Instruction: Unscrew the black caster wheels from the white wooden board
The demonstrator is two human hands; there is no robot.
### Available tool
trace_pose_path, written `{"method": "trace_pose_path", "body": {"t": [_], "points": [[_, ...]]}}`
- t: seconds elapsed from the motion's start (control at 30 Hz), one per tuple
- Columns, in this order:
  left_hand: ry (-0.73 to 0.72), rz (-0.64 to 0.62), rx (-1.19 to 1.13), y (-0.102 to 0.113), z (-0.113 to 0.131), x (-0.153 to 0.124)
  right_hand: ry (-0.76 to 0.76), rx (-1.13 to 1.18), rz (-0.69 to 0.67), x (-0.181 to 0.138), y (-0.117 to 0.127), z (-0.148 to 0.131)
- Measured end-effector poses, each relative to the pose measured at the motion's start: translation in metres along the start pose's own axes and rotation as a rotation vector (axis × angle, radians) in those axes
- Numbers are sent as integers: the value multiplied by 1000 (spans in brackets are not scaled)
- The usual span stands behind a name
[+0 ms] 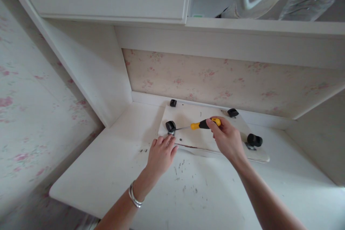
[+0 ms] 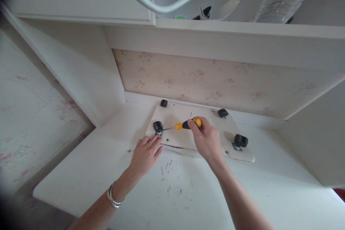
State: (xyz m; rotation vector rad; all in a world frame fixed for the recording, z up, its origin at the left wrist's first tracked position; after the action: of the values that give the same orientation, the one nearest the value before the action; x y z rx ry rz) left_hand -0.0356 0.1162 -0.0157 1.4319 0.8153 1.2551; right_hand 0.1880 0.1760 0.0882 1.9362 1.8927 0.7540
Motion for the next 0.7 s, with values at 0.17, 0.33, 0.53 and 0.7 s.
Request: {"method": "trace_pose_path", "body": {"t": [0.17, 0.33, 0.53, 0.7], "points": [[-18, -17, 44, -6, -2, -2, 0, -20, -13, 3, 0, -3], [-19, 8, 97, -14, -6, -1, 1, -60, -28, 5, -2, -7], [-27, 49, 132, -15, -8, 0, -4, -131, -38, 5, 0, -16], [-35, 54, 128, -14, -8, 0, 2, -116, -19, 8, 1, -19]]}}
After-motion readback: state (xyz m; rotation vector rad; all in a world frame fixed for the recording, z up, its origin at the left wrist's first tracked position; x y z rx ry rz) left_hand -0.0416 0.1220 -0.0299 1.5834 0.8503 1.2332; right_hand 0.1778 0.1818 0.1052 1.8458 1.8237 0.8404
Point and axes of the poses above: each hand's wrist, its own x-axis towards the middle knuckle, its own y-axis out of the back of the hand, z = x × y, the point moved 1 cm from there along x, towards the middle knuckle, and after that the axes turned 10 degrees about -z, right-handed, at the moved point
